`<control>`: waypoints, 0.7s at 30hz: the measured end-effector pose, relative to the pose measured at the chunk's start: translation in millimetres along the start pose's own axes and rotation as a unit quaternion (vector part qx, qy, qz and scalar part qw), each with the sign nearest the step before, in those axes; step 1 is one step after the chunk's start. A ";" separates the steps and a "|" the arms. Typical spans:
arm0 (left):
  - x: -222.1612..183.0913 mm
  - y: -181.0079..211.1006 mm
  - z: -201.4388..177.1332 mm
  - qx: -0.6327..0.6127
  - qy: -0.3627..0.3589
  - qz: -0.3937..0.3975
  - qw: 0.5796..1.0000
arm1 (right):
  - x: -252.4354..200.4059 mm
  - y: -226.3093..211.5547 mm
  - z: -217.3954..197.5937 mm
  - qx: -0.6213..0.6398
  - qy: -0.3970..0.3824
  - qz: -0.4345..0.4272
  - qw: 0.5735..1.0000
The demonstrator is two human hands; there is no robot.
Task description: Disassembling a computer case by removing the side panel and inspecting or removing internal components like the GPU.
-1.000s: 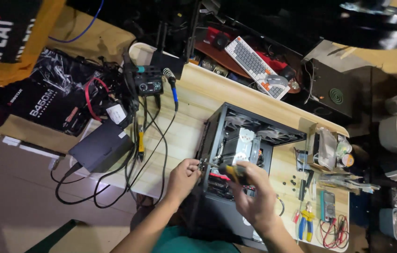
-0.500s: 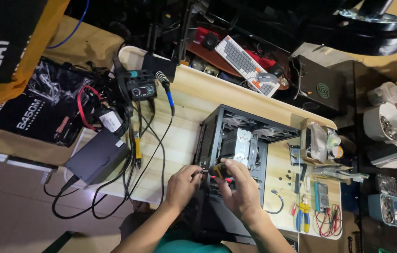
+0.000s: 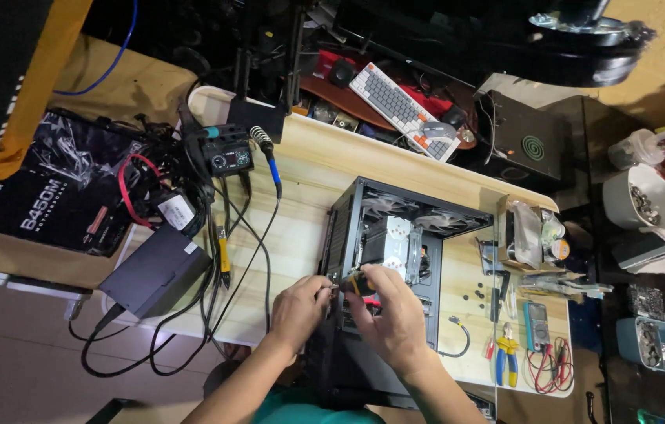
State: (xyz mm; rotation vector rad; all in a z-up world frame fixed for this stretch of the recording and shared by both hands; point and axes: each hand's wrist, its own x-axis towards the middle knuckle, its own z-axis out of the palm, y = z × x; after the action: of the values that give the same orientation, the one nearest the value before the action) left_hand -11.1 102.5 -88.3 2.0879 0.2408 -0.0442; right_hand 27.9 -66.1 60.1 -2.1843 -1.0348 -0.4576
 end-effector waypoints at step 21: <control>8.4 -37.7 6.9 0.209 -0.008 0.103 0.972 | 50.4 -23.2 -23.7 0.178 -0.032 -0.005 0.983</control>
State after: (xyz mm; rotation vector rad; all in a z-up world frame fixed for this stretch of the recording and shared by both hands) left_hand -9.6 116.2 -125.0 2.5207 0.0000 0.0150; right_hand 40.6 -44.4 115.0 -1.8850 -1.0707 -0.1873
